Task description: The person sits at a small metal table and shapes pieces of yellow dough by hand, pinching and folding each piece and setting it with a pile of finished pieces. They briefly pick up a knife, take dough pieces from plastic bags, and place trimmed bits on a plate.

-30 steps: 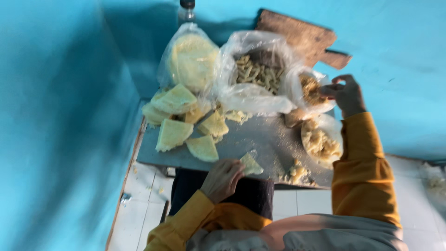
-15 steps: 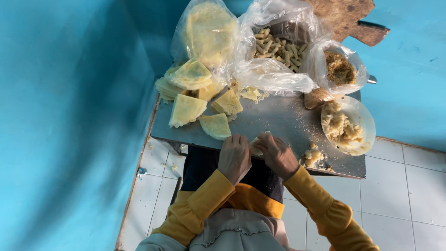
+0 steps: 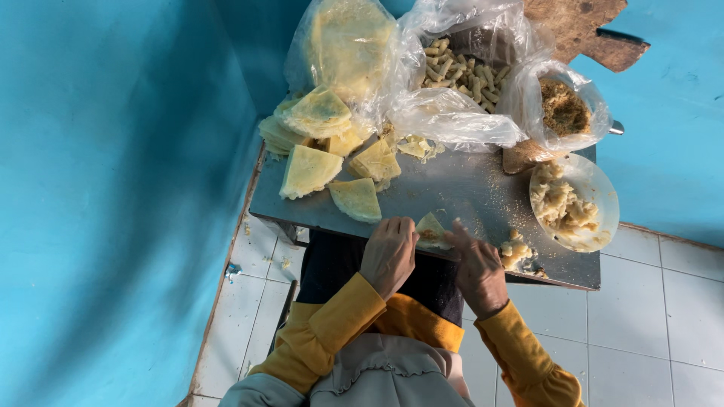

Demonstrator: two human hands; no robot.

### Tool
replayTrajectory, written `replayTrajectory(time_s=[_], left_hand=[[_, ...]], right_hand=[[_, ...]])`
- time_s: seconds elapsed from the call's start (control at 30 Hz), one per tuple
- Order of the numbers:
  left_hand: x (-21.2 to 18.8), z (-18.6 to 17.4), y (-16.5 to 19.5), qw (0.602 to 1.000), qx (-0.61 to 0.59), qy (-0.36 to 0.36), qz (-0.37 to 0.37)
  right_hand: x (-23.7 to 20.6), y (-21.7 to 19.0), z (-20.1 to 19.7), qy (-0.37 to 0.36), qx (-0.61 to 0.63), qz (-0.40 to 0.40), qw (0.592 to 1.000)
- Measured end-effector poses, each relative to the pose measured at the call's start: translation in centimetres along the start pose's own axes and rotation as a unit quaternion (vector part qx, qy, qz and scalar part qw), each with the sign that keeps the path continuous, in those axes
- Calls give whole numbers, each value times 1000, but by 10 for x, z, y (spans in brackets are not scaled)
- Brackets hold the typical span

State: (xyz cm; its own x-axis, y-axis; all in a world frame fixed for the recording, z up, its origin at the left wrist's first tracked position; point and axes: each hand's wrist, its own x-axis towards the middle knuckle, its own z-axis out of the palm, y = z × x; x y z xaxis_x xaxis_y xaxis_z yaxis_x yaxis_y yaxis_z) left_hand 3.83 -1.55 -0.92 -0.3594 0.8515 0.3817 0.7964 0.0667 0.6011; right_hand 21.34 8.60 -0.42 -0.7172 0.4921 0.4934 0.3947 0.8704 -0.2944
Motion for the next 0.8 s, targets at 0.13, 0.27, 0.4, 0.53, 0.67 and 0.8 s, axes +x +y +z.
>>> replayTrajectory(time_s=[0.13, 0.27, 0.4, 0.53, 0.67, 0.8], left_hand=[[-8, -3, 7, 994, -111, 18, -7], [-13, -4, 7, 993, -116, 4, 2], [-16, -3, 4, 992, -127, 6, 1], [-17, -4, 3, 991, -131, 17, 3], [-16, -7, 4, 987, -158, 17, -12], [-16, -8, 5, 983, -182, 26, -18]], right_hand=[[3, 0, 0, 0, 73, 71, 995], [15, 0, -3, -47, 25, 51, 997], [34, 1, -4, -68, 33, -25, 997], [48, -2, 6, -93, 48, -57, 993], [46, -9, 12, -74, 88, -23, 993], [39, -13, 13, -52, 113, 5, 992]])
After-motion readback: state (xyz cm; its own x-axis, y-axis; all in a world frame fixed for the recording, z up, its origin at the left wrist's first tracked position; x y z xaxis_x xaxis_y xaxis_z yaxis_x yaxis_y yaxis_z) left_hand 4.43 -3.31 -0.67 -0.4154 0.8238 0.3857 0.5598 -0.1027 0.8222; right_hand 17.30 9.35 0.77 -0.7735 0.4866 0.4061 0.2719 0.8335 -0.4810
